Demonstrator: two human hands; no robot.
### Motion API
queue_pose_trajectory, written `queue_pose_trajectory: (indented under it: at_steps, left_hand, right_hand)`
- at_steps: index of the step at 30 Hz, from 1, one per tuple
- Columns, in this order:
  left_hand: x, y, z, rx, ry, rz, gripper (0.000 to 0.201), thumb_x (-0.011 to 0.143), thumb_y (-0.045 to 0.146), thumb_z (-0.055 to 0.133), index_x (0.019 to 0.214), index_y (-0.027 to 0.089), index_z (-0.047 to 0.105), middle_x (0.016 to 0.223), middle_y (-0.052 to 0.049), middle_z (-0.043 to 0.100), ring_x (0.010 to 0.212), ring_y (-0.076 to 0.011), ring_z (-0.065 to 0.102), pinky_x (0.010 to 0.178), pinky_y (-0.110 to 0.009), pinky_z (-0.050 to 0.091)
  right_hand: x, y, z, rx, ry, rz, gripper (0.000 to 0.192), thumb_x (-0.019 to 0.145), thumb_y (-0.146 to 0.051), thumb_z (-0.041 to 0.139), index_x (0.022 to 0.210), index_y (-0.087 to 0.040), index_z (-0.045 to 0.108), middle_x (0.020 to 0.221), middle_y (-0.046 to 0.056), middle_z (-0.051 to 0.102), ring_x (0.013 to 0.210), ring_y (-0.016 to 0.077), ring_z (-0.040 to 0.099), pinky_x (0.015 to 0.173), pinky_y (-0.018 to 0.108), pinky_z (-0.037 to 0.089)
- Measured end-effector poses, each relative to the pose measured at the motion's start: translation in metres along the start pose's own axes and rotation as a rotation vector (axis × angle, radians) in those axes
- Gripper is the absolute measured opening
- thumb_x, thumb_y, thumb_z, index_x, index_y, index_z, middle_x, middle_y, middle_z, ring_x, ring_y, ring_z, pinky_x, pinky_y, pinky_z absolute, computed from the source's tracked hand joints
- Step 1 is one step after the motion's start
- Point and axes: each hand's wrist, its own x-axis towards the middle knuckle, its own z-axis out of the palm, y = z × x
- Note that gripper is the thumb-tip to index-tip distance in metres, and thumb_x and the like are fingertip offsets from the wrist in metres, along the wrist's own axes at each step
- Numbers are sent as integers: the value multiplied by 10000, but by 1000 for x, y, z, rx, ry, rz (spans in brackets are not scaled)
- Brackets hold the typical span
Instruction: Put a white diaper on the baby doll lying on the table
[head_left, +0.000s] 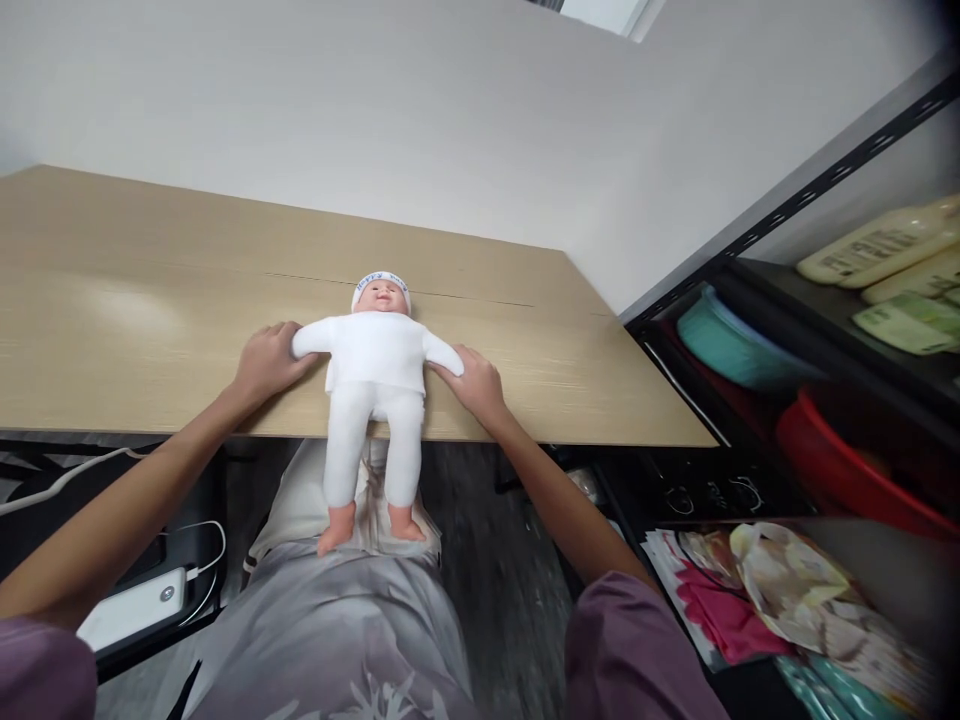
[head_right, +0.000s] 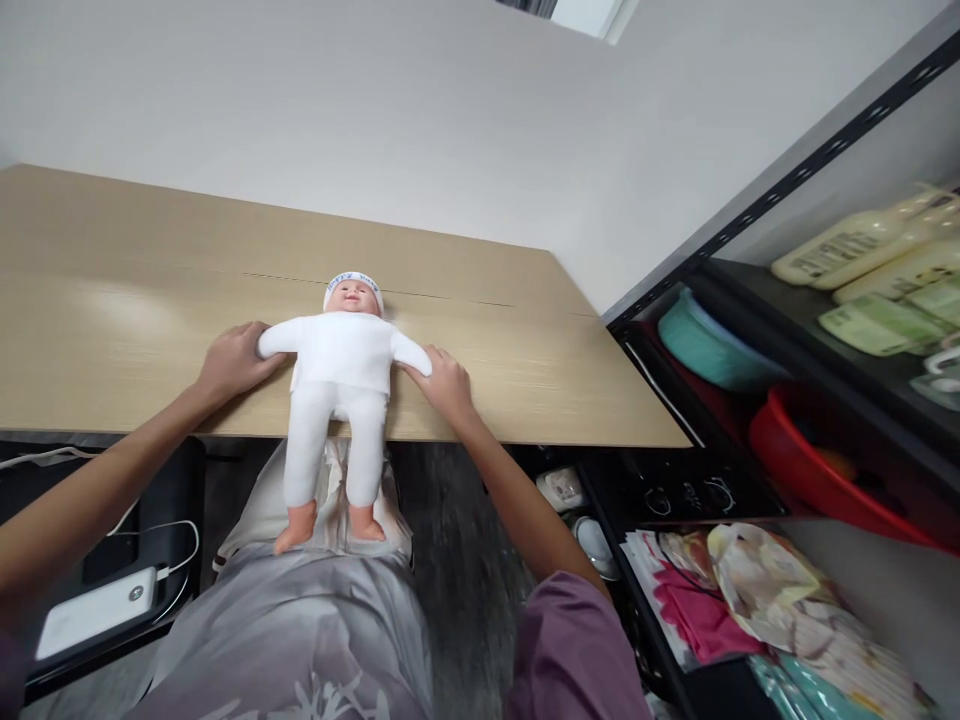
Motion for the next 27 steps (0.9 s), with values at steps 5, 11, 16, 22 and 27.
queue_pose_trajectory:
  at_steps: [5,11,16,22,27]
  left_hand:
    - [36,-21,26,65,109,10,587,1003,680,583,1249,160,703,1199,-209,777,1134,-407,686,976,-479,502]
    - [83,-40,41,59,152,-19,567,989,678,563,1241,186,690,1195,-213,782,1143,-439,704,954,-514,522]
    - [121,-56,49,50,175,-12,557,981,664,588,1270,202,702,1237,-193,786,1183,-435,710,942,-501,533]
    - [161,-76,57,61,167,7,573,981,701,611,1270,218,720,1199,-183,785,1161,-426,721,953,-510,540]
    - [198,-83,62,55,171,-6,612,991,710,628,1310,197,726,1257,-205,778,1204,-432,714,987,-520,538]
  right_hand:
    - [43,2,24,-47,27,17,495,1128,-678,653,1283,-216,746,1230,138,826,1088,328,746,824,350,461]
    - [87,4,46,-45,54,22,538,1130,-717,616,1278,-218,752,1227,155,833,1051,340,757,783,357,457]
    - [122,14,57,-7,70,-7,587,1129,-756,572,1281,-220,758,1219,155,835,1055,342,760,787,368,476]
    - [164,28,72,41,77,-60,633,1105,-808,560,1299,-241,763,1217,143,839,1059,350,762,807,385,509]
    - [206,37,88,12,102,-35,709,1065,-892,528,1188,-235,764,1128,154,832,975,357,757,783,395,515]
